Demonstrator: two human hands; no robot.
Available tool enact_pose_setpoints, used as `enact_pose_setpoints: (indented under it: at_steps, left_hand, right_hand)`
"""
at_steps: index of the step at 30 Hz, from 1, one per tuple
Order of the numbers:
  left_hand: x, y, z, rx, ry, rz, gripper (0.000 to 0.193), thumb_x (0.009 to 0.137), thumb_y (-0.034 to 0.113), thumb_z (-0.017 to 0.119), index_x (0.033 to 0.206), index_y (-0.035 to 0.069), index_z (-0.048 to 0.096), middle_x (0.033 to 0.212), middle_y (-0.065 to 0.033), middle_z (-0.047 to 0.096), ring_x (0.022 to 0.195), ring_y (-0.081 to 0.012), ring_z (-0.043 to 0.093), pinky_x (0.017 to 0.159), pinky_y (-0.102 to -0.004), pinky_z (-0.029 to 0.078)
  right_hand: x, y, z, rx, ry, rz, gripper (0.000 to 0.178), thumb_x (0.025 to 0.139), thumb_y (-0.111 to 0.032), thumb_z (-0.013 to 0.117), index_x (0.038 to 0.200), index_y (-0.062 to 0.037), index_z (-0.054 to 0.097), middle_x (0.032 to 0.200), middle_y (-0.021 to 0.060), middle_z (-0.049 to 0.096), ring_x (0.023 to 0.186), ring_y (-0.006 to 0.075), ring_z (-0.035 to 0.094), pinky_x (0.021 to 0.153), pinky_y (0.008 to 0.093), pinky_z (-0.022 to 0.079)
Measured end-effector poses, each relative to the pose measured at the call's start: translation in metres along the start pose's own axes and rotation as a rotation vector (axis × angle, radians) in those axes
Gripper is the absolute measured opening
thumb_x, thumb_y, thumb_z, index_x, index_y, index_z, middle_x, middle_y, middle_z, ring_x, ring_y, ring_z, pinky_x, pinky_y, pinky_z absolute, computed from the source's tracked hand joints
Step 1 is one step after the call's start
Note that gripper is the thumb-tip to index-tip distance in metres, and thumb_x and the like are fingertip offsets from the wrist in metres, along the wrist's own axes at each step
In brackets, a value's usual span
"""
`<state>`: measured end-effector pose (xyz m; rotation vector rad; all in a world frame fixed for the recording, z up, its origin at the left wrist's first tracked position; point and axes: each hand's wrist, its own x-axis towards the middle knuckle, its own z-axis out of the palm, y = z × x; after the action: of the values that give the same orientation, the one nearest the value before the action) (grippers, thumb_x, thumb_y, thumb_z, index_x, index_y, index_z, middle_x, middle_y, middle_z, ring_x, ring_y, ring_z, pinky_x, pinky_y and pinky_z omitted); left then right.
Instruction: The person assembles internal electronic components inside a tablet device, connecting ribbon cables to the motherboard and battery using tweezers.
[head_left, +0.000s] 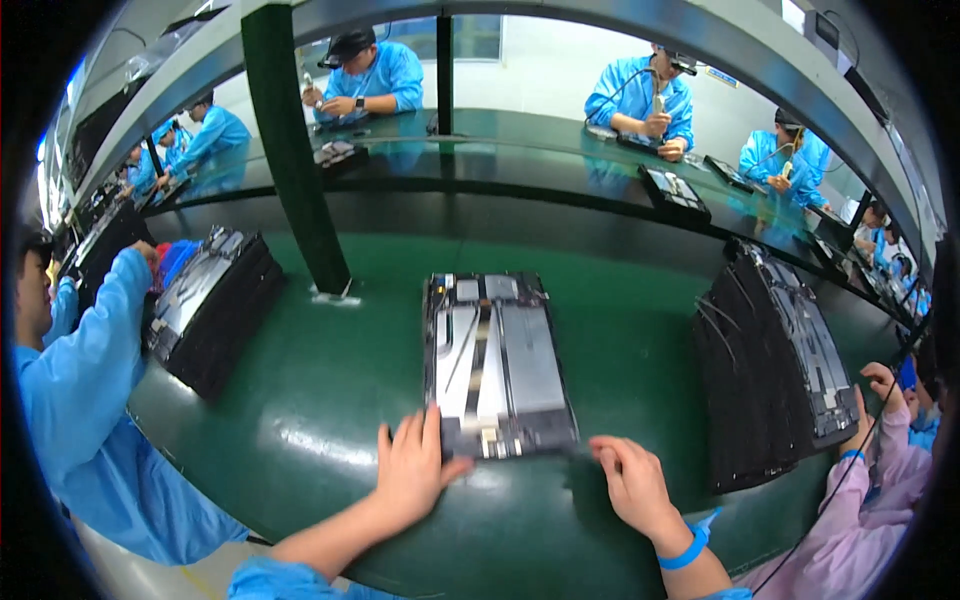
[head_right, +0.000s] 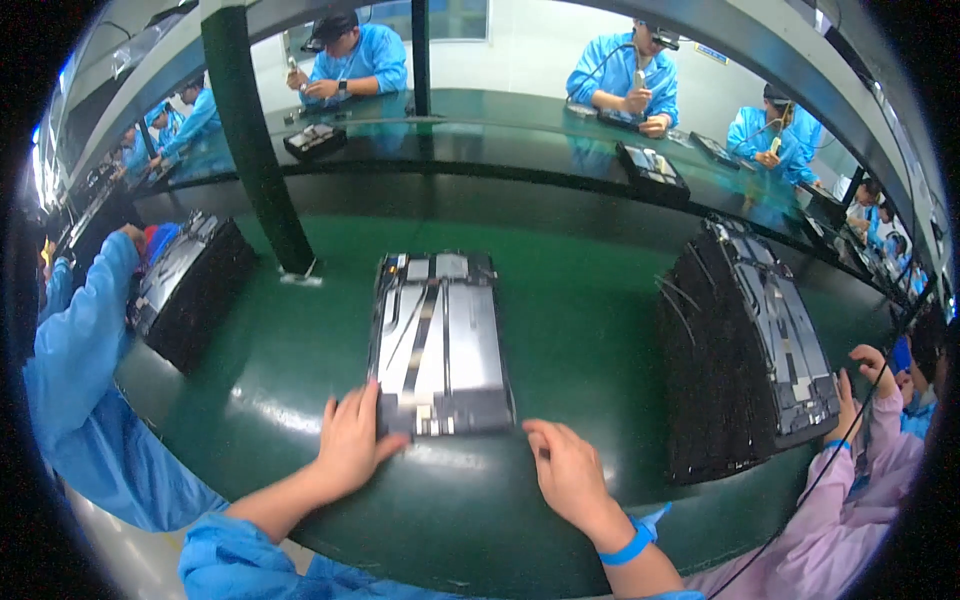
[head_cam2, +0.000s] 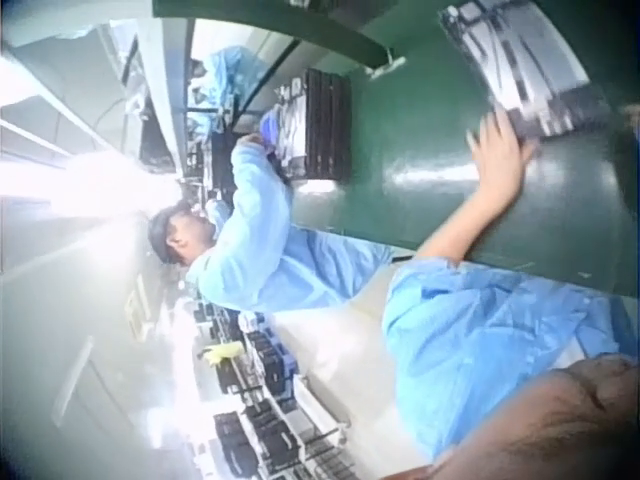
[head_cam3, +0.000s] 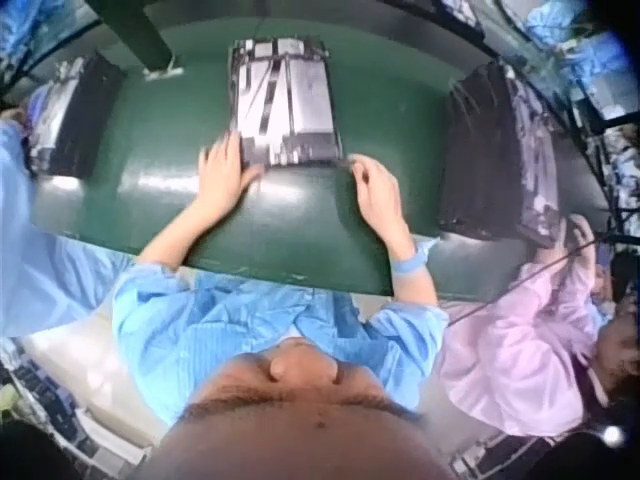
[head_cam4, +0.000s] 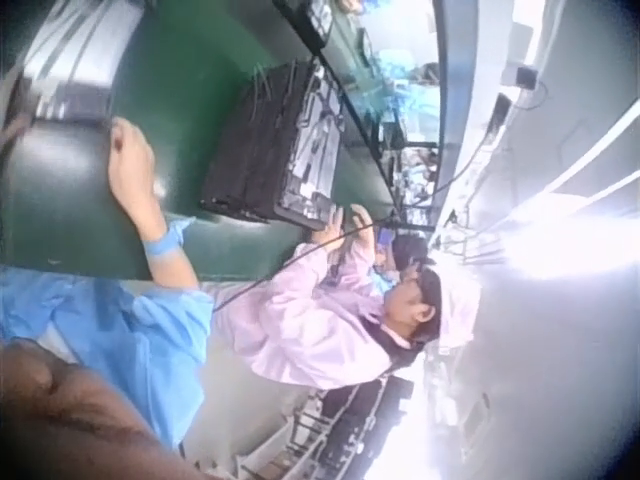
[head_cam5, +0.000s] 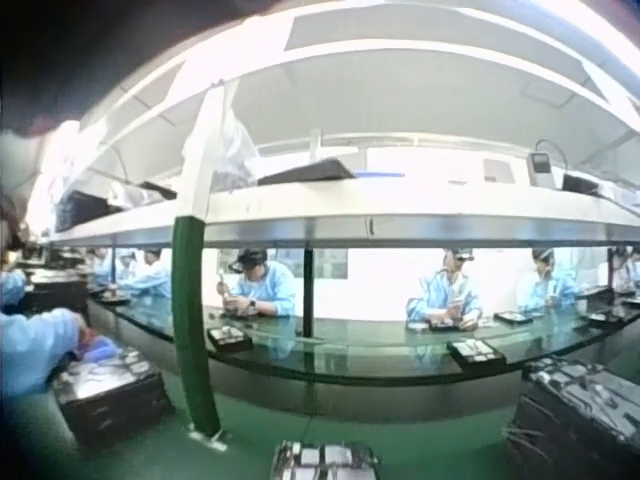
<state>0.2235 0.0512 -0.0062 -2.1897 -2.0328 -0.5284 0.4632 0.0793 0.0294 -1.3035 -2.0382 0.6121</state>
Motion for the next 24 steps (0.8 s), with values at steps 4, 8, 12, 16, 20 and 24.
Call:
enact_pose_setpoints:
  at_steps: [4, 8, 12, 16, 20, 24]
  left_hand:
    - [0.114, -0.027, 0.021, -0.019, -0.087, -0.188, 0.073, 0.067, 0.041, 0.056, 0.119, 0.0, 0.026, 0.107, -0.0166, 0.044, 0.1, -0.0282, 0.042, 0.083, -0.052, 0.027]
    - [0.202, -0.053, 0.057, -0.161, -0.009, -0.156, 0.066, 0.07, 0.042, 0.053, 0.122, 0.011, 0.027, 0.107, -0.0119, 0.047, 0.102, -0.024, 0.043, 0.086, -0.0455, 0.027]
    - [0.217, -0.047, 0.056, -0.124, 0.031, -0.168, 0.055, 0.071, 0.033, 0.052, 0.119, 0.013, 0.032, 0.102, -0.0124, 0.051, 0.094, -0.0259, 0.048, 0.081, -0.0399, 0.033]
    - [0.19, -0.024, 0.073, -0.079, 0.389, 0.039, 0.048, 0.072, 0.018, 0.052, 0.113, 0.001, 0.035, 0.09, -0.0184, 0.051, 0.082, -0.0328, 0.05, 0.072, -0.0382, 0.04]
    - [0.105, 0.05, 0.041, -0.054, -0.152, 0.623, 0.023, 0.063, 0.019, 0.053, 0.08, 0.004, 0.054, 0.081, -0.0133, 0.054, 0.071, -0.0288, 0.052, 0.06, -0.0389, 0.041]
    - [0.073, 0.155, -0.015, -0.667, -0.354, 0.894, 0.055, 0.074, 0.034, 0.051, 0.114, 0.0, 0.033, 0.105, -0.0193, 0.045, 0.097, -0.0299, 0.046, 0.083, -0.0351, 0.037]
  right_hand:
    - [-0.012, -0.001, -0.015, -0.04, 0.039, -0.112, 0.012, 0.072, -0.003, 0.047, 0.081, -0.0038, 0.055, 0.058, 0.0077, 0.054, 0.051, 0.0227, 0.053, 0.05, 0.029, 0.043]
    - [-0.025, -0.005, -0.019, -0.108, -0.069, -0.038, 0.015, 0.067, -0.013, 0.057, 0.082, -0.0102, 0.055, 0.068, 0.006, 0.058, 0.06, 0.0212, 0.057, 0.051, 0.0309, 0.045]
    - [-0.029, -0.021, -0.038, -0.038, 0.049, -0.098, 0.012, 0.068, -0.011, 0.056, 0.079, -0.007, 0.054, 0.068, 0.0116, 0.055, 0.06, 0.0248, 0.055, 0.051, 0.0317, 0.043]
    - [-0.044, -0.033, -0.084, -0.191, 0.301, -0.145, 0.019, 0.066, -0.01, 0.057, 0.084, -0.0067, 0.051, 0.066, 0.011, 0.055, 0.057, 0.0234, 0.055, 0.05, 0.0312, 0.043]
    - [-0.054, -0.008, -0.145, -0.468, 0.748, -0.006, 0.009, 0.073, -0.011, 0.051, 0.078, -0.0042, 0.055, 0.065, 0.0096, 0.054, 0.058, 0.0241, 0.053, 0.051, 0.0323, 0.042]
    - [-0.064, 0.042, -0.214, -0.682, 0.898, 0.203, 0.019, 0.08, -0.016, 0.044, 0.08, 0.0012, 0.052, 0.074, 0.0175, 0.052, 0.067, 0.0294, 0.052, 0.061, 0.0327, 0.04]
